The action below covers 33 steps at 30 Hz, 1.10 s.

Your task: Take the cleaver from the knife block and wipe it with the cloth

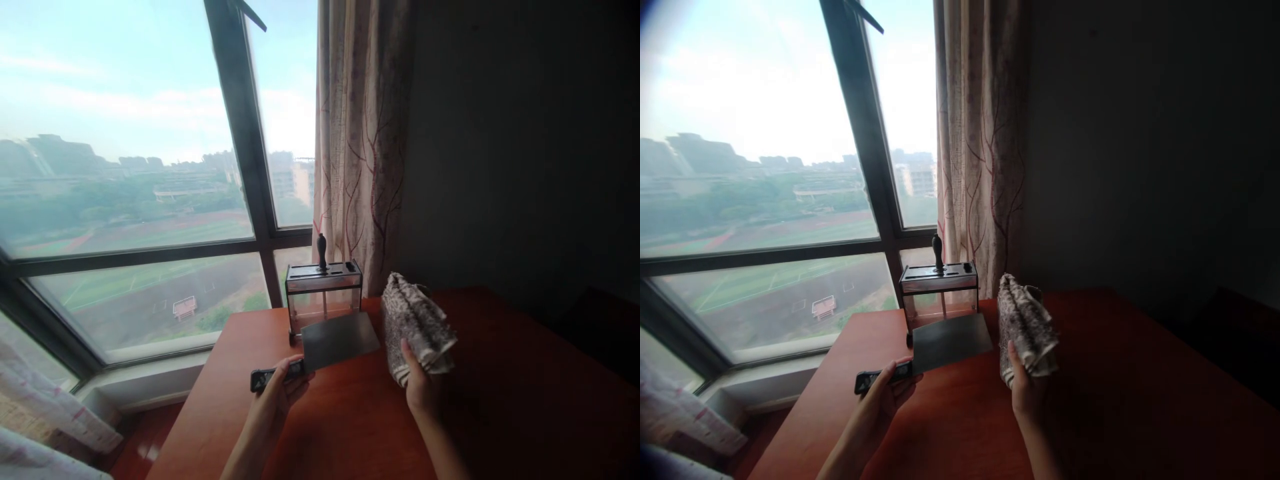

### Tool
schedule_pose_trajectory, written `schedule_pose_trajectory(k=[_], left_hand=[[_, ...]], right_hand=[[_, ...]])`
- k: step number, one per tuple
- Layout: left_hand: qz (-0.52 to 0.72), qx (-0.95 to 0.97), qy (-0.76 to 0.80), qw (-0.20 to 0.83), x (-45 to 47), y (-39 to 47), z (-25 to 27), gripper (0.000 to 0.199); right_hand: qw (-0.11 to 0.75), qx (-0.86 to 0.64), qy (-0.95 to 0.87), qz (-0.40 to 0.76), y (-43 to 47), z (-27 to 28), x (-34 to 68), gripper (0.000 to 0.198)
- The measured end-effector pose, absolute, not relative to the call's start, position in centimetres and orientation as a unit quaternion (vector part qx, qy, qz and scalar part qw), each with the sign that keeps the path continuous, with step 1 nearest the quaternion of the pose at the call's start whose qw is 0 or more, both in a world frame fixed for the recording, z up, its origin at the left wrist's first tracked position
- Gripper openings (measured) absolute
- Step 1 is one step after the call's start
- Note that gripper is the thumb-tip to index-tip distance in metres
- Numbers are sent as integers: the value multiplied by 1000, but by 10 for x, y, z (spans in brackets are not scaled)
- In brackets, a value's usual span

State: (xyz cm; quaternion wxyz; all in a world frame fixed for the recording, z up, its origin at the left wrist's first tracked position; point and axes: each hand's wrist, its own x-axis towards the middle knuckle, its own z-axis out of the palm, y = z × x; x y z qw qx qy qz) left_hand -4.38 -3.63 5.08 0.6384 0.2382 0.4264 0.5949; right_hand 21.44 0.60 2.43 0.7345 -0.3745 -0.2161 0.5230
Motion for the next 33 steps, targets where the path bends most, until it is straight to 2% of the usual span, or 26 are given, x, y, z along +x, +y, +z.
schedule_pose_trajectory(k=[2,4,8,13,17,22,29,33], left_hand=[[593,242,421,643,-42,-37,49,40],[592,251,418,642,-40,-38,47,40],[592,269,433,624,-40,-38,47,34],[581,270,407,651,-32,-42,47,28],[578,261,403,660,-27,-47,48,27],[582,288,366,667,-32,-46,51,35],[573,276,368,678,-47,-42,49,34],[555,275,345,705,-45,-45,51,40]], right_hand=[[732,-431,-342,401,-1,22,201,46],[686,-426,-480,342,-8,23,184,41],[558,-400,-679,259,-20,30,157,57],[486,-363,-775,178,-35,36,144,69],[459,-330,-817,114,-39,38,139,71],[455,-347,-820,22,-26,34,147,60],[509,-436,-741,32,-11,28,165,61],[481,-446,-754,25,-10,28,170,57]])
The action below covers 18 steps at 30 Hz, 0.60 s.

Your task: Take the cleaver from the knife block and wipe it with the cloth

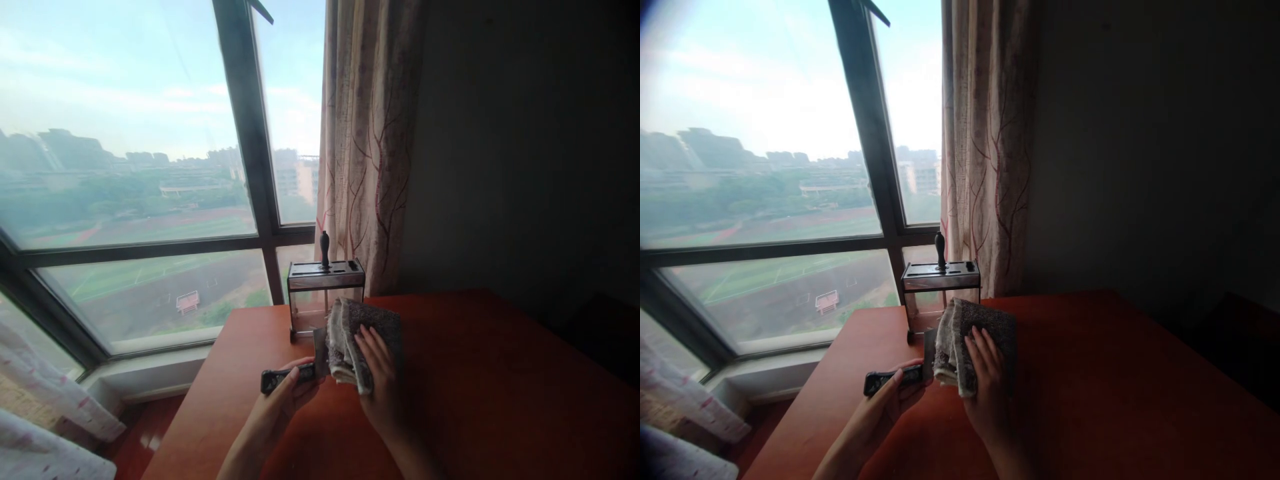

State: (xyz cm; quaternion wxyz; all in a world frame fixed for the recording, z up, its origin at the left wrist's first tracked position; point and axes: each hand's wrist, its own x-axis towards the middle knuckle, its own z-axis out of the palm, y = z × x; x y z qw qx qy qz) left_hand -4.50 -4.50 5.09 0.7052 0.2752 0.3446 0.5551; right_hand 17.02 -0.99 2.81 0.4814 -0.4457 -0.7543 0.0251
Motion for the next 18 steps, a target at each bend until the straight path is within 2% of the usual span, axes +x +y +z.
schedule_pose_trajectory(k=[12,18], left_hand=[[581,228,365,691,-28,-49,54,40],[557,213,356,720,-43,-45,58,32]], right_hand=[[374,-336,-864,0,-33,33,145,67],[370,-383,-846,-37,-26,37,157,67]])
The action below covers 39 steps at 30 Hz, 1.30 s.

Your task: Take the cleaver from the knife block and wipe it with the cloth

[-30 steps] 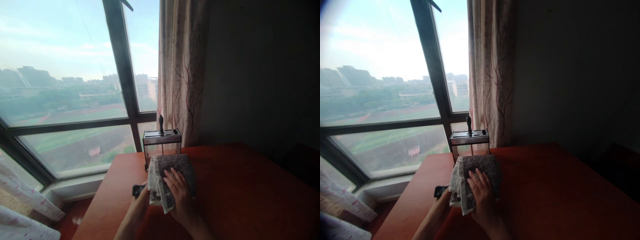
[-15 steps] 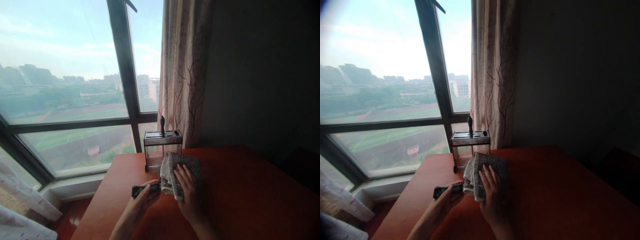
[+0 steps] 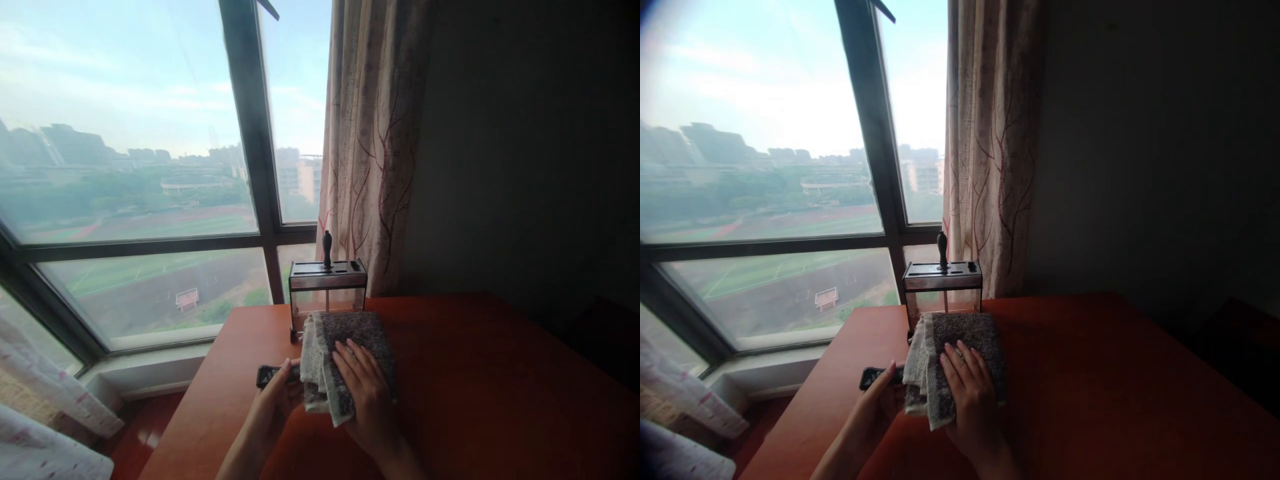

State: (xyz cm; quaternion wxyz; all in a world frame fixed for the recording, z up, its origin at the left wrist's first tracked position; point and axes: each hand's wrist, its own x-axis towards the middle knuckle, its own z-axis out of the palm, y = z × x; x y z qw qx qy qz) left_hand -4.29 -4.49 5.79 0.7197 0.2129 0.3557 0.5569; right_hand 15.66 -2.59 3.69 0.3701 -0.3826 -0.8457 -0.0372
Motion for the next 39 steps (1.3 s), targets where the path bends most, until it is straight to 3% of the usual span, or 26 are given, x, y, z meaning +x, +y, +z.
schedule_pose_trajectory(k=[7,12,20,26,31,34,39], left_hand=[[554,217,376,711,-54,-43,62,34],[563,223,380,699,-38,-45,63,30],[572,205,385,695,-27,-51,64,43],[568,254,358,696,-39,-46,59,40],[565,277,354,691,-44,-48,62,42],[564,280,347,695,-43,-48,62,42],[566,270,354,693,-46,-46,60,41]], right_hand=[[415,-475,-774,-63,-16,29,169,62],[380,-425,-820,-48,-29,27,150,66],[367,-330,-869,-35,-39,34,141,69],[407,-400,-821,-29,-21,34,162,64],[496,-456,-739,-4,-4,27,187,62],[584,-452,-668,91,6,20,198,57],[715,-445,-317,436,13,16,207,50]])
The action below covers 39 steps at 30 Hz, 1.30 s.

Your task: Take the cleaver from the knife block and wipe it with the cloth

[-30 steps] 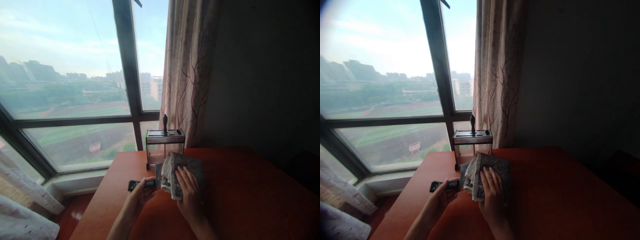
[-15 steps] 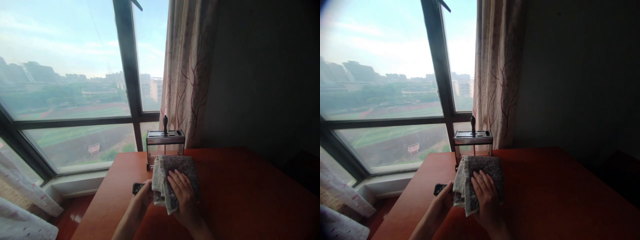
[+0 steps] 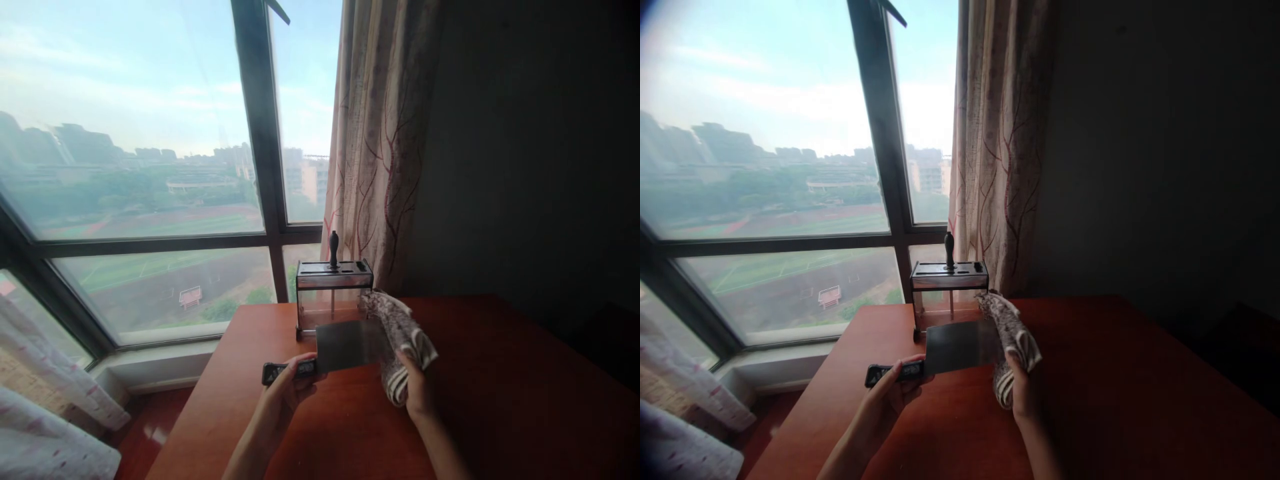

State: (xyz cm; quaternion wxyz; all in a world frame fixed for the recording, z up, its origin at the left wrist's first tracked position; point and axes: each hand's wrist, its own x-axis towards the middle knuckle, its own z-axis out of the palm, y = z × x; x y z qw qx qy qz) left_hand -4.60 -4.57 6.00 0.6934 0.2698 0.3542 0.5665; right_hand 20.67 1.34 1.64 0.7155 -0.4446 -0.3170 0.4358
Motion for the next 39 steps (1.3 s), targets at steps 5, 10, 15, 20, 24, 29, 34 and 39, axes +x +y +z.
schedule_pose_trajectory(k=[5,10,15,20,24,29,34,39], left_hand=[[569,241,339,710,-44,-45,60,34],[586,258,374,671,-32,-40,48,42],[601,312,392,622,-21,-34,33,55],[623,351,402,572,-14,-41,27,58],[623,354,409,566,-12,-46,30,63],[604,366,417,572,-9,-50,41,69],[611,368,418,563,-6,-52,48,76],[610,335,403,594,-13,-50,54,78]], right_hand=[[656,-315,-171,664,6,34,219,43],[646,-266,-198,687,0,41,217,47],[638,-269,-274,668,-7,44,191,49],[647,-274,-367,610,-17,38,164,48],[636,-271,-380,615,-18,32,162,52],[644,-271,-386,602,-13,38,169,54],[654,-275,-367,601,-15,49,167,51],[655,-276,-382,590,-12,47,172,50]])
